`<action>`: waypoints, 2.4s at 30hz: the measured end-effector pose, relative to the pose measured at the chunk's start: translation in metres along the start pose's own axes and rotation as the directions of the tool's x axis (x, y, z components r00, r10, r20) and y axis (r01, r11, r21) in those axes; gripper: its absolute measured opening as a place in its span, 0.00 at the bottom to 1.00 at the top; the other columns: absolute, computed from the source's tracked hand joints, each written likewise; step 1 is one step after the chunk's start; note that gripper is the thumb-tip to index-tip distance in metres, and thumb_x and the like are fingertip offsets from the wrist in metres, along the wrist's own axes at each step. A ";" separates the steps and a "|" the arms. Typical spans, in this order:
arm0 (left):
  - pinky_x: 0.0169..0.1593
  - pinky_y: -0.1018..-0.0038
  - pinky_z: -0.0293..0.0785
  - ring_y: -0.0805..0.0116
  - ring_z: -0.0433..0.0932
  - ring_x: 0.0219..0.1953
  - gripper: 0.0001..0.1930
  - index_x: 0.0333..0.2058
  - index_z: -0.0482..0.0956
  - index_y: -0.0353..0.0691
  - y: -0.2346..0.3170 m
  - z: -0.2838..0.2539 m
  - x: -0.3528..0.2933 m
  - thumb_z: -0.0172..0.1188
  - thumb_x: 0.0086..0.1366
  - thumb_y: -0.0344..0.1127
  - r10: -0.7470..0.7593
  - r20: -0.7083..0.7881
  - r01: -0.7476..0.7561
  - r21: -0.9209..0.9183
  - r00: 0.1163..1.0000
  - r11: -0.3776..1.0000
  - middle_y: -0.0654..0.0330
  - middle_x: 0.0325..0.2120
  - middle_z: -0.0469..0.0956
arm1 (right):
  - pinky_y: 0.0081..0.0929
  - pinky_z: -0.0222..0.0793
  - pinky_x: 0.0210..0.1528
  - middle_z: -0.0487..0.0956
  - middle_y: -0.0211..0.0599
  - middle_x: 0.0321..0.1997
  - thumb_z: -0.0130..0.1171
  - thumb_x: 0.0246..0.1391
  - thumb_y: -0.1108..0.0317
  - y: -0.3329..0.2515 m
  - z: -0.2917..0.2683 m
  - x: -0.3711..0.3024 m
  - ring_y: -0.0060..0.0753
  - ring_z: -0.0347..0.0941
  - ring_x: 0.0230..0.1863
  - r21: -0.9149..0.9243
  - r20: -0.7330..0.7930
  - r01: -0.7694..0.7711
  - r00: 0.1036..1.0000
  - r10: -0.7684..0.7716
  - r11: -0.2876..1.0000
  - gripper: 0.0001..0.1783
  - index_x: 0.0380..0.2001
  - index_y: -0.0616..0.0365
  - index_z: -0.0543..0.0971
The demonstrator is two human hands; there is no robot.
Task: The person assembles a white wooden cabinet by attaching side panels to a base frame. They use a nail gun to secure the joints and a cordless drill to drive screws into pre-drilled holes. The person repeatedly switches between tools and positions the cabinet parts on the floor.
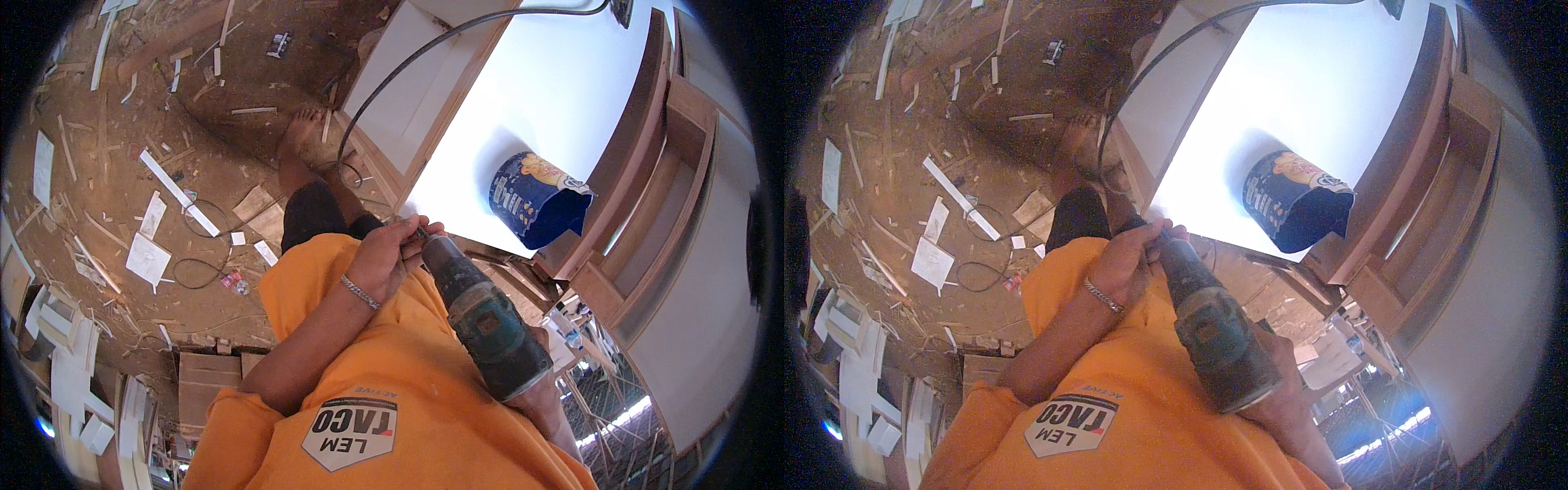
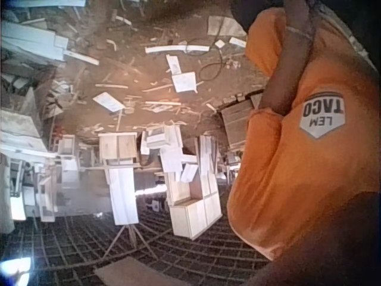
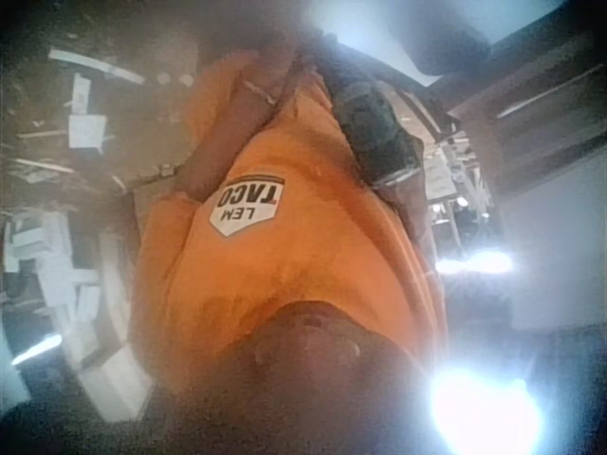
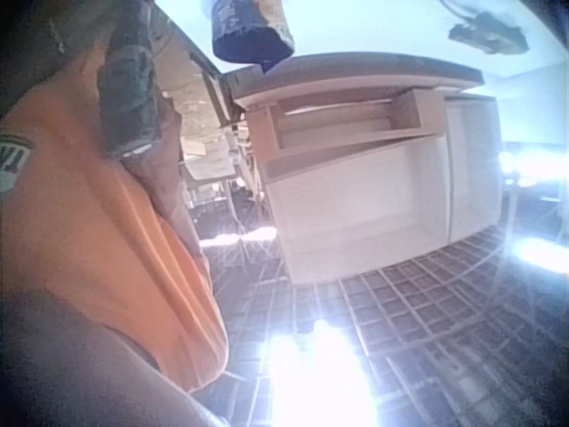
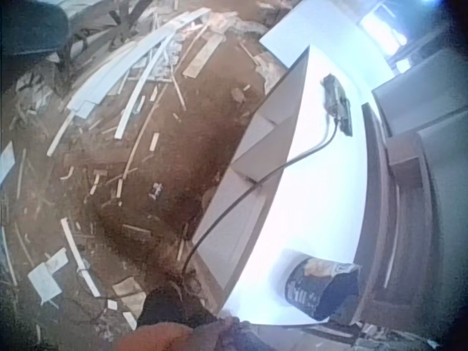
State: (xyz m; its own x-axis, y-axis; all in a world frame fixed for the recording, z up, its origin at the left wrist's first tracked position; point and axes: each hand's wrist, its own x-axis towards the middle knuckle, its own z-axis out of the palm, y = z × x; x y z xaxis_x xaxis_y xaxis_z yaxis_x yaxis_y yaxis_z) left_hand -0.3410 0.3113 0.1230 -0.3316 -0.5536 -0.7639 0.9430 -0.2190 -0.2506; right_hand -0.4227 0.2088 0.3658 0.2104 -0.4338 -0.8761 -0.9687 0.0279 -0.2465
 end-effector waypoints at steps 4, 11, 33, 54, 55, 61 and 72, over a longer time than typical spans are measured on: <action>0.56 0.66 0.77 0.62 0.81 0.50 0.13 0.47 0.75 0.35 0.001 0.000 0.001 0.49 0.75 0.38 -0.035 0.003 0.035 -0.044 0.999 0.998 0.51 0.45 0.81 | 0.34 0.75 0.45 0.84 0.44 0.39 0.72 0.44 0.64 0.001 0.000 0.000 0.39 0.82 0.41 -0.027 -0.004 0.013 1.000 -0.013 1.000 0.25 0.48 0.56 0.80; 0.51 0.68 0.78 0.66 0.81 0.42 0.14 0.45 0.76 0.35 0.035 -0.001 -0.065 0.45 0.76 0.38 0.014 -0.130 0.019 0.251 0.991 0.968 0.59 0.38 0.81 | 0.34 0.75 0.45 0.84 0.42 0.39 0.72 0.45 0.63 0.011 0.010 -0.001 0.37 0.82 0.41 0.127 -0.004 -0.093 0.996 0.094 0.988 0.25 0.48 0.56 0.80; 0.47 0.67 0.81 0.60 0.84 0.37 0.11 0.33 0.79 0.35 0.005 0.109 -0.091 0.60 0.59 0.38 0.385 0.923 -0.996 0.052 0.019 -0.075 0.53 0.32 0.82 | 0.35 0.75 0.44 0.84 0.44 0.38 0.63 0.53 0.61 0.034 0.013 0.016 0.42 0.82 0.41 0.014 0.050 -0.148 0.988 0.147 0.989 0.21 0.48 0.56 0.79; 0.53 0.64 0.79 0.60 0.82 0.40 0.09 0.32 0.75 0.38 0.012 0.099 -0.082 0.58 0.58 0.37 0.453 0.891 -0.999 0.049 0.042 -0.005 0.56 0.33 0.80 | 0.38 0.74 0.42 0.83 0.47 0.38 0.53 0.59 0.59 0.029 0.005 0.027 0.48 0.81 0.41 -0.055 0.067 -0.207 0.975 0.210 0.977 0.19 0.49 0.56 0.78; 0.53 0.64 0.79 0.60 0.82 0.40 0.09 0.32 0.75 0.38 0.013 0.098 -0.083 0.58 0.58 0.38 0.443 0.896 -0.999 0.050 0.045 0.001 0.56 0.33 0.80 | 0.38 0.74 0.42 0.83 0.47 0.38 0.53 0.59 0.60 0.028 0.006 0.026 0.48 0.81 0.41 -0.096 0.069 -0.205 0.975 0.212 0.974 0.19 0.49 0.56 0.78; 0.53 0.64 0.78 0.59 0.82 0.41 0.09 0.32 0.74 0.38 0.004 0.100 -0.078 0.58 0.57 0.37 0.472 0.881 -0.997 0.051 0.020 -0.053 0.56 0.33 0.79 | 0.33 0.73 0.45 0.84 0.40 0.39 0.52 0.62 0.62 0.032 0.002 0.030 0.35 0.81 0.42 0.065 0.080 -0.318 0.947 0.312 0.946 0.17 0.49 0.58 0.79; 0.50 0.65 0.79 0.58 0.82 0.41 0.07 0.33 0.77 0.40 -0.001 0.095 -0.079 0.59 0.57 0.35 0.449 0.892 -0.998 0.060 0.049 -0.011 0.55 0.35 0.81 | 0.37 0.74 0.45 0.83 0.46 0.40 0.65 0.46 0.59 0.045 0.004 0.014 0.46 0.80 0.43 -0.015 0.009 -0.125 0.992 0.125 0.992 0.25 0.47 0.59 0.79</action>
State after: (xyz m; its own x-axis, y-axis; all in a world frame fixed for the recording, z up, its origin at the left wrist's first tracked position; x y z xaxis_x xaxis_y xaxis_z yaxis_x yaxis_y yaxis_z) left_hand -0.3183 0.2787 0.2397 0.3816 -0.8422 0.3809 0.3190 0.5068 0.8009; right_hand -0.4626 0.2075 0.3411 0.0890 -0.4185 -0.9038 -0.9893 0.0685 -0.1291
